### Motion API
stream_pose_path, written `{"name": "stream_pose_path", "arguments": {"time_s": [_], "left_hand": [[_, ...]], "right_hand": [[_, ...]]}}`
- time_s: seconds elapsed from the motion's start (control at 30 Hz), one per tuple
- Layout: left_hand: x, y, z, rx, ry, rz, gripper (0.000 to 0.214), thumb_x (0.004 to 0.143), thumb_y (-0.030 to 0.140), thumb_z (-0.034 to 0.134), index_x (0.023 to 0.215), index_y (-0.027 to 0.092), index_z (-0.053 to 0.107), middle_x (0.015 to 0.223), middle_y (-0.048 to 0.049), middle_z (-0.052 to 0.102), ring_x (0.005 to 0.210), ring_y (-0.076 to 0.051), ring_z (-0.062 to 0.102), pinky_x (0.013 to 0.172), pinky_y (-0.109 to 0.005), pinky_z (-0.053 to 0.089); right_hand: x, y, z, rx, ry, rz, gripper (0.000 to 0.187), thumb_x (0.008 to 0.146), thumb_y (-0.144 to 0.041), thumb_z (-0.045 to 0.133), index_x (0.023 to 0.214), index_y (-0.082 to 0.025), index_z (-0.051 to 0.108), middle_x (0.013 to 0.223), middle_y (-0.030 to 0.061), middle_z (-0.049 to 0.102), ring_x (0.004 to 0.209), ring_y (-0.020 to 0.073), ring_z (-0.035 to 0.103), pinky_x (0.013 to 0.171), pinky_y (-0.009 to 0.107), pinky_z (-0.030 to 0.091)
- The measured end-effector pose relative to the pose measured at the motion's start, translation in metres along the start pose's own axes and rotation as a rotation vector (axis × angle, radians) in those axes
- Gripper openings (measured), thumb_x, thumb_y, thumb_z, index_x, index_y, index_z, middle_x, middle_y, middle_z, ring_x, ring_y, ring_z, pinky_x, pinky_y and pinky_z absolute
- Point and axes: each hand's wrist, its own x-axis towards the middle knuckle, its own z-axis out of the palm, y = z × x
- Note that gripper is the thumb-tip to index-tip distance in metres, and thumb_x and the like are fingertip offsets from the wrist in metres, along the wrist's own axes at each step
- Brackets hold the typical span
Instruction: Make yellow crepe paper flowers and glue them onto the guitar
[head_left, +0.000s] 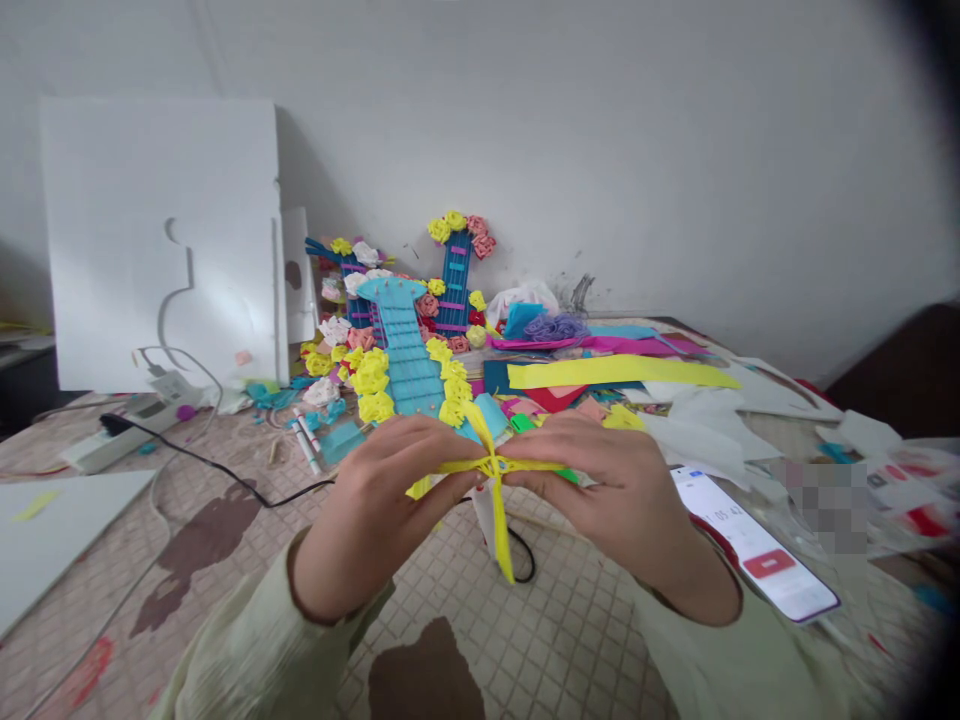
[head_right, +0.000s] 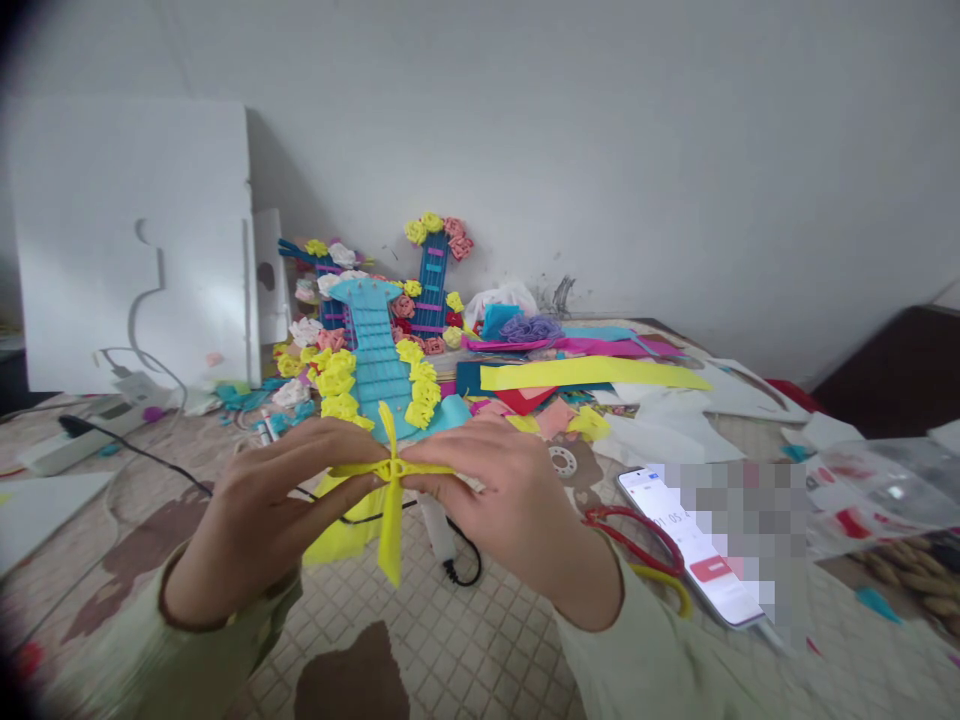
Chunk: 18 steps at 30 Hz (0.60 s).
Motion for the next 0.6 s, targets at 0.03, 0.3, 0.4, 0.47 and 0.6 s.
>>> {"name": "stream_pose_path", "arguments": {"time_s": [0.03, 0.3, 0.4, 0.47, 0.6], "left_hand": [[-0.0001, 0.0001, 0.0001, -0.007, 0.005, 0.003, 0.007, 0.075, 0.015, 0.058, 0.082, 0.017, 0.06, 0.075, -0.0017, 0.066, 0.073, -0.013, 0.06, 0.066, -0.026, 0.049], [0.0005, 0.0002, 0.001, -0.065, -0.007, 0.002, 0.014, 0.071, 0.021, 0.064, 0.083, 0.017, 0.06, 0.078, -0.0042, 0.066, 0.077, -0.016, 0.06, 0.069, -0.03, 0.05], [0.0001, -0.0021, 0.0005, -0.102, 0.001, 0.042, 0.014, 0.071, 0.017, 0.064, 0.084, 0.018, 0.061, 0.078, -0.0037, 0.067, 0.077, -0.015, 0.06, 0.069, -0.029, 0.051], [-0.0007, -0.0031, 0.0, -0.122, 0.018, 0.062, 0.014, 0.07, 0.014, 0.064, 0.083, 0.018, 0.061, 0.077, -0.0027, 0.067, 0.076, -0.015, 0.061, 0.068, -0.028, 0.051], [-0.0026, -0.0026, -0.0012, -0.152, 0.055, 0.055, 0.012, 0.071, 0.011, 0.063, 0.08, 0.019, 0.062, 0.073, -0.0015, 0.068, 0.073, -0.014, 0.061, 0.066, -0.028, 0.052]], "right_hand": [[-0.0002, -0.0005, 0.0001, 0.008, 0.005, 0.006, 0.016, 0.07, -0.011, 0.065, 0.082, -0.022, 0.066, 0.076, 0.0002, 0.071, 0.069, 0.0149, 0.065, 0.068, 0.028, 0.051], [0.0005, -0.0032, 0.002, 0.017, 0.04, 0.017, 0.013, 0.069, -0.009, 0.064, 0.073, -0.022, 0.067, 0.067, -0.0011, 0.07, 0.061, 0.0145, 0.064, 0.061, 0.028, 0.051], [0.0014, -0.0046, 0.0027, 0.032, 0.034, 0.025, 0.011, 0.07, -0.011, 0.064, 0.071, -0.022, 0.067, 0.066, -0.0012, 0.07, 0.059, 0.0137, 0.063, 0.058, 0.026, 0.05], [0.0016, -0.0054, 0.0026, 0.043, 0.029, 0.04, 0.011, 0.07, -0.012, 0.064, 0.072, -0.022, 0.067, 0.067, -0.0012, 0.07, 0.059, 0.0135, 0.063, 0.058, 0.026, 0.05], [0.0018, -0.0057, 0.0016, 0.048, 0.012, 0.031, 0.013, 0.068, -0.009, 0.066, 0.074, -0.02, 0.067, 0.069, -0.0005, 0.07, 0.061, 0.0132, 0.064, 0.059, 0.025, 0.051]]}}
